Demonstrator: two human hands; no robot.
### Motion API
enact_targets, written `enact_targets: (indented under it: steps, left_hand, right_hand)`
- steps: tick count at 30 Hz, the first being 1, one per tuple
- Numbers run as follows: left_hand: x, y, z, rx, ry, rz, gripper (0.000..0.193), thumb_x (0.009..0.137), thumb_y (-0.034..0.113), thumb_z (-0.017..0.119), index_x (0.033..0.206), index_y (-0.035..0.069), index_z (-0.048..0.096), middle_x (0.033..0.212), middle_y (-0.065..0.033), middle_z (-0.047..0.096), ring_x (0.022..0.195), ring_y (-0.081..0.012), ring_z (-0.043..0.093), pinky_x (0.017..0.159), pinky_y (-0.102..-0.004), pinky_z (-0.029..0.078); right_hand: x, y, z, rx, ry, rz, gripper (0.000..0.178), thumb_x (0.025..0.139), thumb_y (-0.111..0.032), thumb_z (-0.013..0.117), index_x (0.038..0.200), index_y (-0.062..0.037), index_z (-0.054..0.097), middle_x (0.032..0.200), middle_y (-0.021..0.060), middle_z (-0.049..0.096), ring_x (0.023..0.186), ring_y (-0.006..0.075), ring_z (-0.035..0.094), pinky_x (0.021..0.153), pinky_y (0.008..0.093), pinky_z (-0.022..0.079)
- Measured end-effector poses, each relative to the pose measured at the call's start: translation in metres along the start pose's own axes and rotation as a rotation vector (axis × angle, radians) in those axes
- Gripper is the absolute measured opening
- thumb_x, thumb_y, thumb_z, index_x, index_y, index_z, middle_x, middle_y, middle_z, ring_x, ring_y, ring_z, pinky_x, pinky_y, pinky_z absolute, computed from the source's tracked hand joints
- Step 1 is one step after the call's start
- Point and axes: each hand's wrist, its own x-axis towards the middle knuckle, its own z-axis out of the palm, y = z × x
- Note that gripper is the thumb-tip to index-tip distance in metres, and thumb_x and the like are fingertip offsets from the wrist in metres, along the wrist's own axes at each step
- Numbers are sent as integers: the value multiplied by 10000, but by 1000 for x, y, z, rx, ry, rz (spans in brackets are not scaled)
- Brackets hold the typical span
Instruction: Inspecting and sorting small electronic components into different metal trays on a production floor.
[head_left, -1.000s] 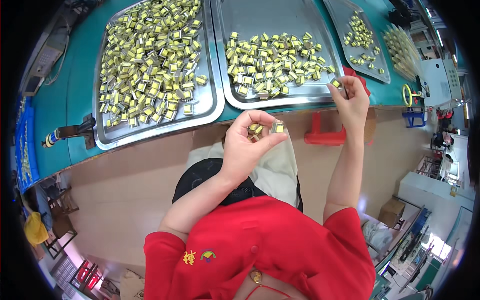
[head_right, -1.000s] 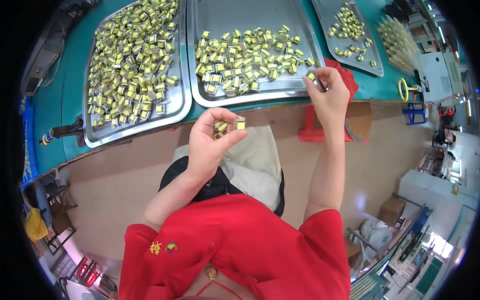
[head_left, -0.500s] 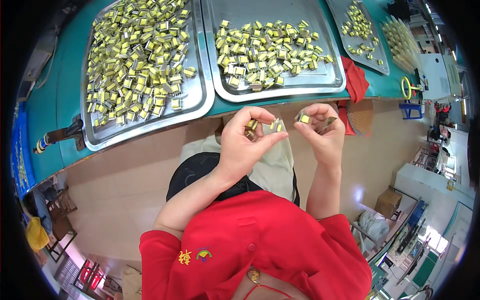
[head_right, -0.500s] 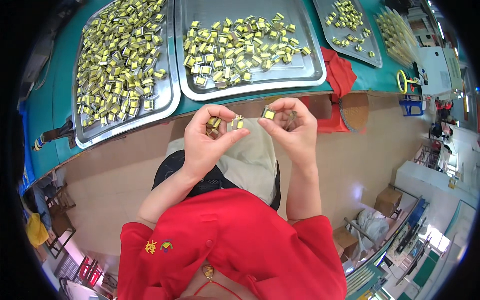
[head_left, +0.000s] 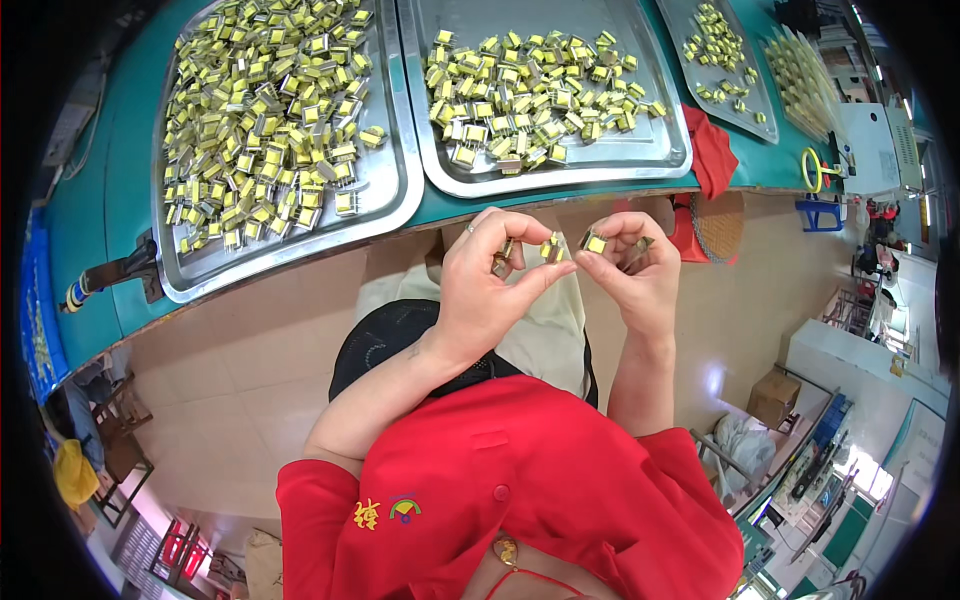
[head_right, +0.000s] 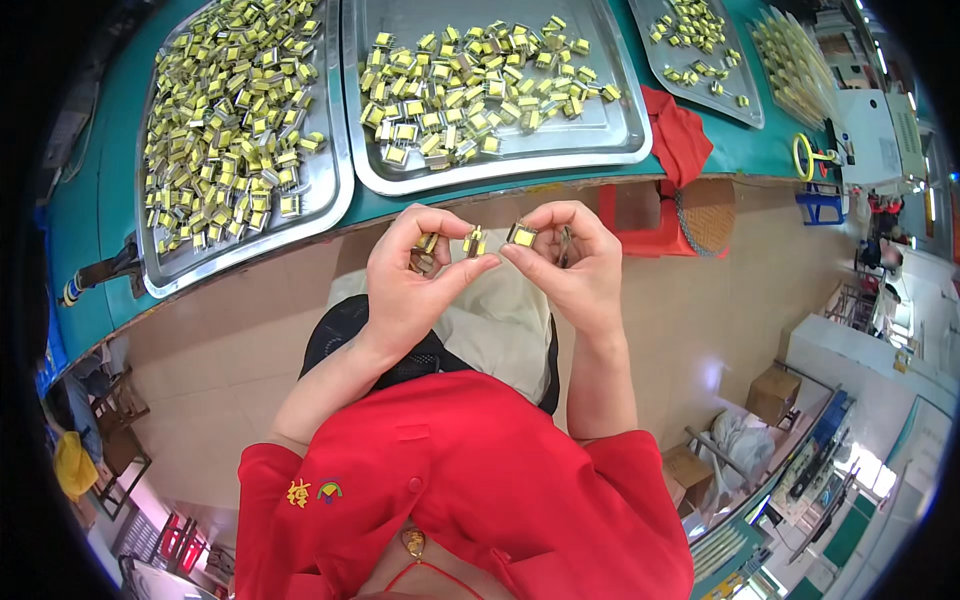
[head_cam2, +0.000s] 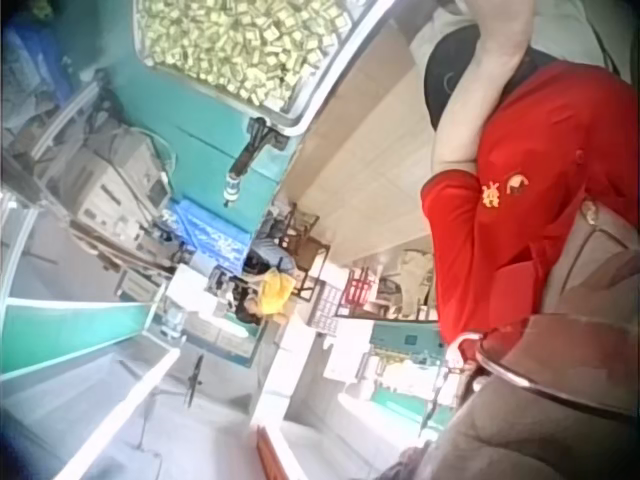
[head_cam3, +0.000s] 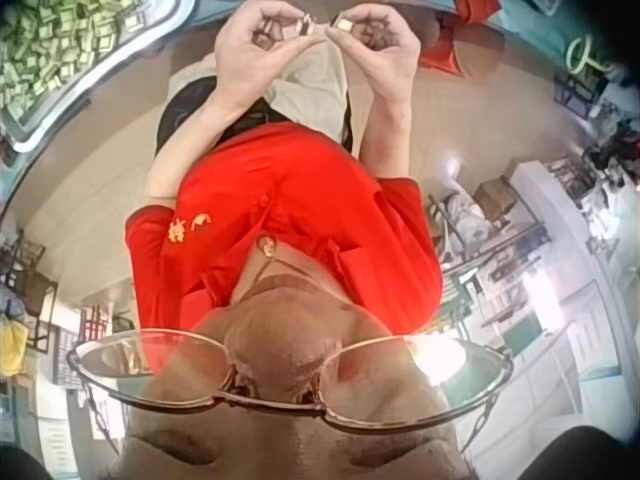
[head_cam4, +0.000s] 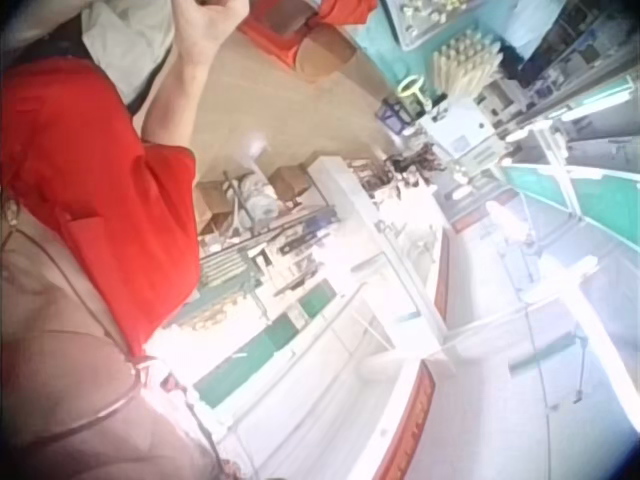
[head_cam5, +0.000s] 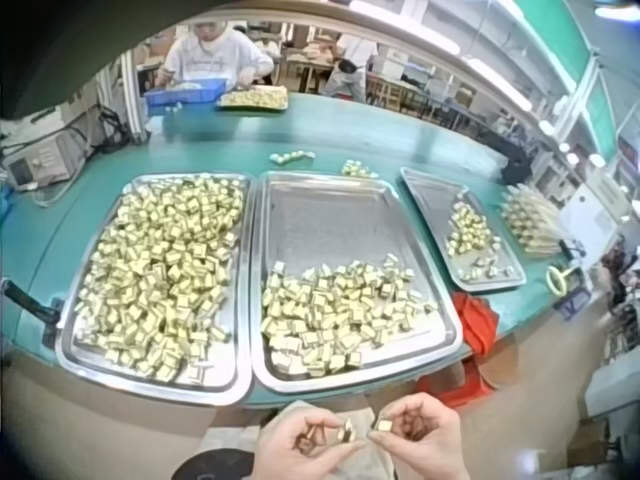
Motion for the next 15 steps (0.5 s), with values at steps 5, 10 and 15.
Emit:
enact_targets:
  steps: [5,10,15]
  left_hand:
    - [0,-1,0,-6,-11,-30,298,656,23,790,870,37,583,763,37,481,595,-14,380,512,-167,310]
    - [-1,-1,1,-13,-25,-24,301,672,28,782,890,34,576,798,34,505,604,-12,387,520,-160,321]
    - [-1,2,0,-313,-69,-238,275,825,68,628,1080,19,541,888,-25,558,768,-55,527,575,-167,382]
  right_hand:
    - [-1,1,1,16,0,16,280,736,47,706,964,1,550,806,11,582,679,23,527,553,143,390]
    - [-2,1,-1,6,9,19,285,737,45,708,968,-2,548,803,3,580,676,15,520,546,136,374]
    - [-2,-6,2,58,-7,31,286,732,51,706,962,-5,546,795,-7,574,663,9,507,541,140,365]
